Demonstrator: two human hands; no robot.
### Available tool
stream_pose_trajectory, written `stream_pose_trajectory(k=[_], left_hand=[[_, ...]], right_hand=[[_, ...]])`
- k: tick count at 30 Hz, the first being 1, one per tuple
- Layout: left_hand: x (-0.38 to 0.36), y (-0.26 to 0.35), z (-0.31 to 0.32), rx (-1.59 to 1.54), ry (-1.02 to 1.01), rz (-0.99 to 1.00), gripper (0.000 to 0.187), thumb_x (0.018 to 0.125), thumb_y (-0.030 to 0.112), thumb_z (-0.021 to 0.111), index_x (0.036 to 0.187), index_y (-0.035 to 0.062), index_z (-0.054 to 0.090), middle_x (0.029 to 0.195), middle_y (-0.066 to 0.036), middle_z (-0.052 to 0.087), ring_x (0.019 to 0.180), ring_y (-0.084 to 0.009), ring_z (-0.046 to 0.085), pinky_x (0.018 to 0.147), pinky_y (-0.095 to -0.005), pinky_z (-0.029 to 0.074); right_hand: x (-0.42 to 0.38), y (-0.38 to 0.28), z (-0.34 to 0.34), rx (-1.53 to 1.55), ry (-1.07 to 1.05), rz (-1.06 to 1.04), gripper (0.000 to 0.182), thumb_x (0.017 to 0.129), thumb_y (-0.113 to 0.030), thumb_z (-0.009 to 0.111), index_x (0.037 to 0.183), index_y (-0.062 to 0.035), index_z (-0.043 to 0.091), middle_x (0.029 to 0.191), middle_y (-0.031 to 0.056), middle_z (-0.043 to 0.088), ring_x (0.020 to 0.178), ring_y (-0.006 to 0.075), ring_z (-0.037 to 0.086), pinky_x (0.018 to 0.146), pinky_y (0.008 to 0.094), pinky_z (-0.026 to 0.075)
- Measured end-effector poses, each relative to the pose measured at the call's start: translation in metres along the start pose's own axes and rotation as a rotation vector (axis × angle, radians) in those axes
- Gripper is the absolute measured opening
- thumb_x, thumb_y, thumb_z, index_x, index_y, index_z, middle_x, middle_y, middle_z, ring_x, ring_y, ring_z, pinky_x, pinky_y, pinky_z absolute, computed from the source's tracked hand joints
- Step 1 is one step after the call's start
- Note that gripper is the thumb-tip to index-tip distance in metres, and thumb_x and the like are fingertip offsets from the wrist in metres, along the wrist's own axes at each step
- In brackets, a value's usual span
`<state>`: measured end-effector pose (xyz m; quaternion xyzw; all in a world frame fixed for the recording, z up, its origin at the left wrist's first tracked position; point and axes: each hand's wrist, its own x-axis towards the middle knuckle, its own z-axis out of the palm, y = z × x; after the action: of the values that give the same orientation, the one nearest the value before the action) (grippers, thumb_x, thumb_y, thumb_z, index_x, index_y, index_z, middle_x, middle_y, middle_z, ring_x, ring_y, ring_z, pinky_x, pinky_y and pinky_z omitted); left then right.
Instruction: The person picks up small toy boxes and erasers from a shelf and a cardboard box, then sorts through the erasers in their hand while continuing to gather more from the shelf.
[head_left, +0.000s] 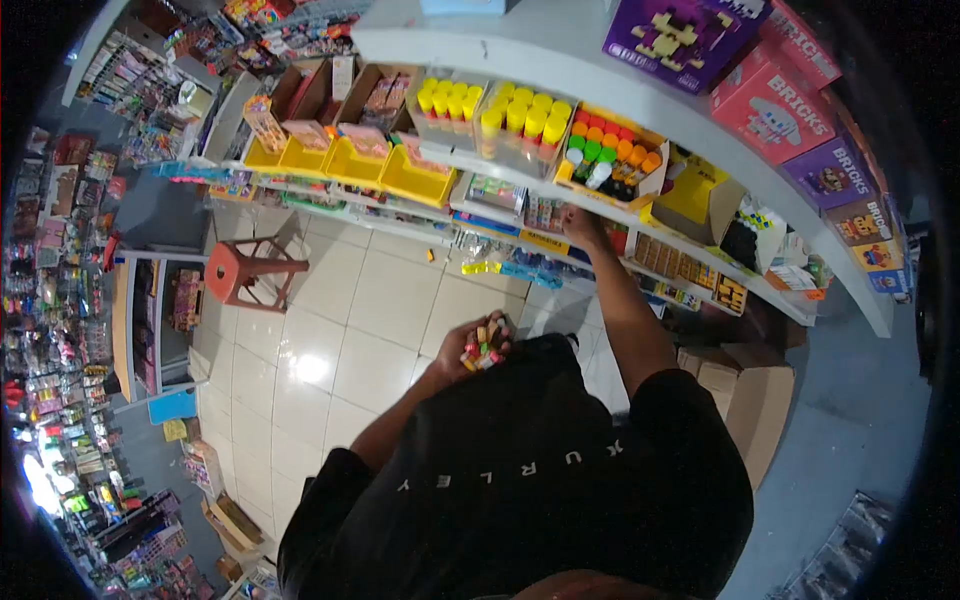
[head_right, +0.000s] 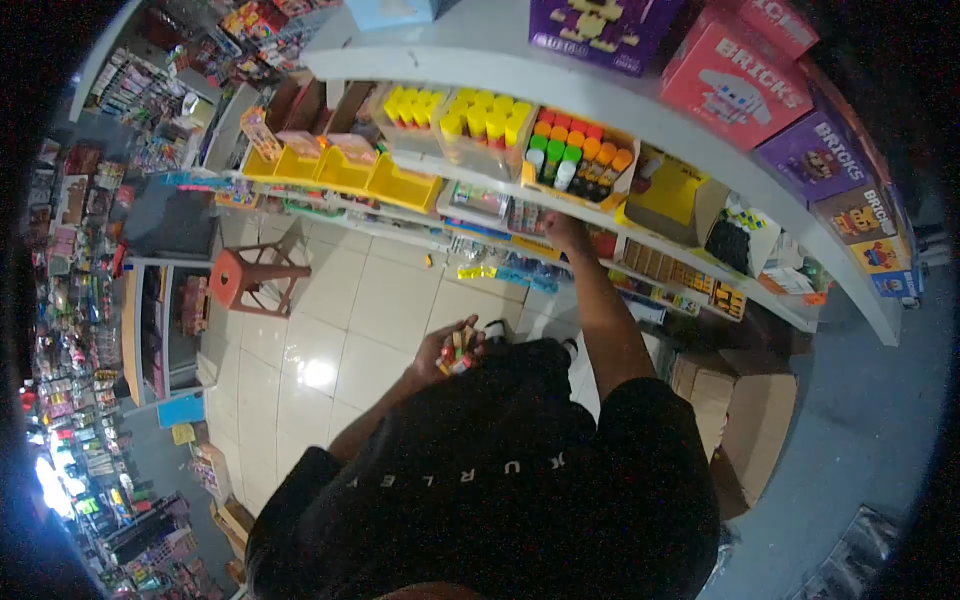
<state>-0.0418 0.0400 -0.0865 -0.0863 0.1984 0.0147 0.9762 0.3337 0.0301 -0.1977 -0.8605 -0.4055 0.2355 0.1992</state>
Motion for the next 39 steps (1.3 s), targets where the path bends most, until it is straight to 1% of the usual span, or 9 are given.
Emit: stream_pose_trajectory(k=[3,10,15,18,25,28,29,34,39], left_hand=[[0.009,0.006,-0.003,-0.027,-0.018,-0.026,0.029,0.102,0.023,0.04,0.125,0.0102,0.051,0.105,-0.019,0.062,0.089,-0.0329,0.062,0.078,-0.0419,0.054],[0.029,0.016,0.016,0.012,-0.011,0.023,0.03,0.102,0.026,0.037,0.121,0.0114,0.055,0.1,-0.013,0.066,0.086,-0.0278,0.065,0.069,-0.0381,0.058],[0.034,0.005,0.007,0.183,0.023,-0.08,0.033,0.103,0.025,0.035,0.123,0.0088,0.054,0.102,-0.014,0.064,0.087,-0.0256,0.066,0.073,-0.0378,0.058],[0.042,0.003,0.003,0.102,0.154,-0.053,0.032,0.103,0.025,0.035,0.122,0.0089,0.056,0.101,-0.014,0.064,0.089,-0.0266,0.066,0.076,-0.0403,0.058],[0.053,0.011,0.038,0.098,0.111,-0.003,0.03,0.102,0.025,0.039,0.12,0.0096,0.058,0.102,-0.014,0.065,0.09,-0.0278,0.065,0.077,-0.0412,0.057],[0.069,0.028,0.025,0.015,-0.073,-0.015,0.035,0.102,0.029,0.038,0.125,0.0086,0.055,0.103,-0.015,0.065,0.093,-0.0274,0.065,0.082,-0.0387,0.056],[0.074,0.031,0.028,0.041,0.043,0.062,0.033,0.102,0.029,0.039,0.12,0.0093,0.059,0.103,-0.014,0.066,0.093,-0.0289,0.064,0.08,-0.0416,0.056],[0.072,0.068,0.048,-0.009,-0.03,0.104,0.024,0.099,0.03,0.046,0.112,0.0192,0.064,0.097,-0.008,0.068,0.081,-0.0223,0.065,0.071,-0.0365,0.056],[0.058,0.087,0.066,-0.011,-0.038,0.186,0.024,0.098,0.03,0.047,0.113,0.0196,0.063,0.102,-0.009,0.068,0.082,-0.0231,0.065,0.072,-0.0367,0.056]], right_hand=[[-0.063,-0.044,-0.023,0.273,0.218,-0.209,0.015,0.083,-0.014,0.069,0.093,-0.0022,0.068,0.081,0.0095,0.068,0.071,0.02,0.065,0.066,0.0313,0.052],[-0.198,-0.147,-0.058,0.588,-0.109,-0.326,0.019,0.079,-0.016,0.075,0.091,-0.002,0.068,0.084,0.0096,0.067,0.073,0.0158,0.065,0.068,0.0306,0.053],[-0.226,-0.161,-0.074,0.44,-0.248,-0.54,0.03,0.076,-0.021,0.079,0.099,-0.0041,0.071,0.095,0.0106,0.065,0.093,0.0235,0.062,0.081,0.0351,0.052],[-0.236,-0.168,-0.091,0.453,-0.319,-0.458,0.032,0.075,-0.022,0.08,0.102,-0.0077,0.071,0.098,0.0088,0.063,0.094,0.023,0.062,0.081,0.0354,0.052],[-0.226,-0.171,-0.074,0.339,-0.104,-0.703,0.031,0.076,-0.016,0.08,0.103,-0.0084,0.07,0.099,0.0059,0.057,0.082,0.0164,0.061,0.073,0.0286,0.05],[-0.215,-0.17,-0.071,0.565,-0.134,-0.499,0.034,0.076,-0.023,0.08,0.1,-0.0056,0.064,0.093,0.0089,0.058,0.084,0.0197,0.061,0.076,0.0329,0.052],[-0.215,-0.173,-0.083,0.606,-0.118,-0.441,0.029,0.079,-0.019,0.077,0.095,-0.0014,0.061,0.097,0.0102,0.061,0.083,0.0175,0.061,0.076,0.0309,0.051],[-0.156,-0.104,-0.047,1.076,-0.066,0.048,0.026,0.089,-0.012,0.065,0.108,0.0063,0.061,0.1,0.0092,0.065,0.086,0.0182,0.067,0.078,0.0326,0.054],[-0.078,-0.03,-0.007,0.437,-0.076,0.11,0.021,0.082,-0.009,0.067,0.101,0.002,0.065,0.08,0.0079,0.066,0.073,0.018,0.067,0.066,0.0297,0.054]])
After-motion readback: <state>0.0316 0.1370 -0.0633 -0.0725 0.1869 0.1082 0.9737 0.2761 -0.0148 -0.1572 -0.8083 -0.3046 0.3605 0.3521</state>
